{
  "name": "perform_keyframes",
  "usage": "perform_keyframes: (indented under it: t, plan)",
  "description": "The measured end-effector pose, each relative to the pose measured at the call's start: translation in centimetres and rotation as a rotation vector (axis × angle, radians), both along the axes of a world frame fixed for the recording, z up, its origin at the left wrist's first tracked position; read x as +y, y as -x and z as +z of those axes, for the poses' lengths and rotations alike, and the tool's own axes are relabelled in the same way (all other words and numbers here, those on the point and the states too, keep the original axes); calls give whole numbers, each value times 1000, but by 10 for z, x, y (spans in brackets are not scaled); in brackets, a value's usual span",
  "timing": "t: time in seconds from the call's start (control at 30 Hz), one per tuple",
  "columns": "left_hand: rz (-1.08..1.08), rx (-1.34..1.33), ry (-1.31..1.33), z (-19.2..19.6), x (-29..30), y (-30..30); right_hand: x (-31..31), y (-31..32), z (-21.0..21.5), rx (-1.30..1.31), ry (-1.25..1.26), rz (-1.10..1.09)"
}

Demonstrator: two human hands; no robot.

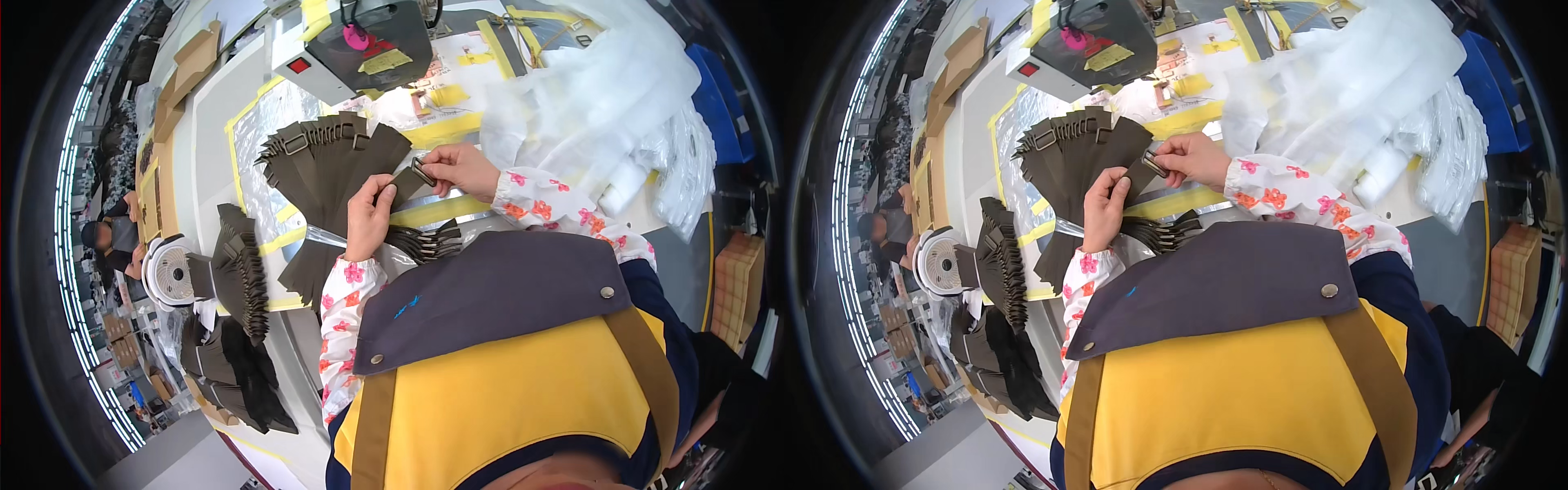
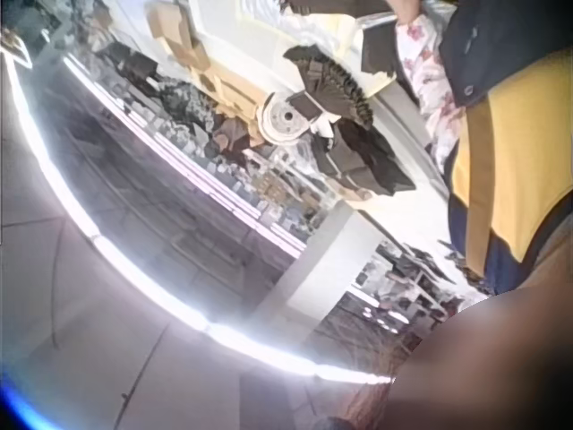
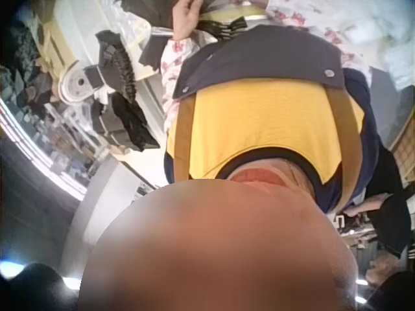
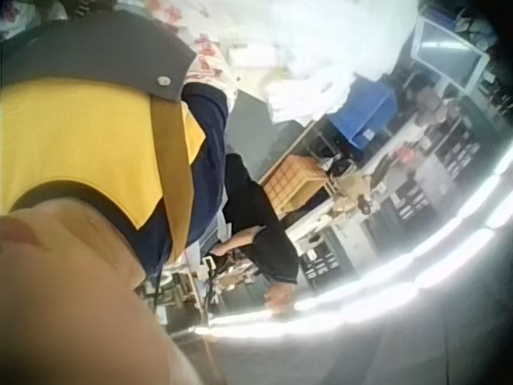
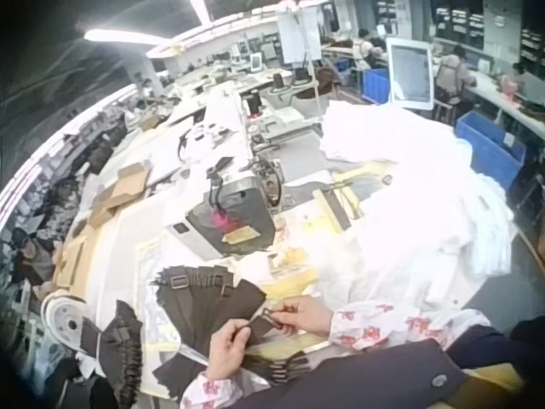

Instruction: Attaching metal buckles to pre-cut fabric or leather straps.

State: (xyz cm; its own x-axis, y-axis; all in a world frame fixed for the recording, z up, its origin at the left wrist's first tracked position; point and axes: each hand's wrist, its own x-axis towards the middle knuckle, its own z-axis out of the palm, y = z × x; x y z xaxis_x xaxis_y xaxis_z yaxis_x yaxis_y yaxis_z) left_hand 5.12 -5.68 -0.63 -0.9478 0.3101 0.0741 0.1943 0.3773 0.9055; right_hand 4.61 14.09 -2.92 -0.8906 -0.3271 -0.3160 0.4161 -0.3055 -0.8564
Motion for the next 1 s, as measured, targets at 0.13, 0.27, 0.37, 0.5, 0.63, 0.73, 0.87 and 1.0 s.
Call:
perform_keyframes:
  t: [0.13,0.27,0.37,0.5,0.63,0.73,0.87,1.0]
  plan:
    - [-107,-73,-28,-4,-7,0,-21,-1,1,-10,-50,48]
    - [40,-108,-181,0,-1,-2,-21,1,-5,19,-86,103]
    - [-133,166,43,8,3,-2,-22,0,-7,24,-114,93]
    - [-103,395,315,18,-3,-6,-30,-2,4,120,-220,136]
    - [-91,96,110,21,-6,-17,-42,3,-22,371,-435,225]
    - [-48,-34,243,23,-17,-17,-51,2,-35,112,-249,239]
    - [-96,57,396,11,-28,-12,-57,-2,-34,-55,-84,263]
    - [-68,146,493,7,-22,-10,-55,-6,-27,346,-311,247]
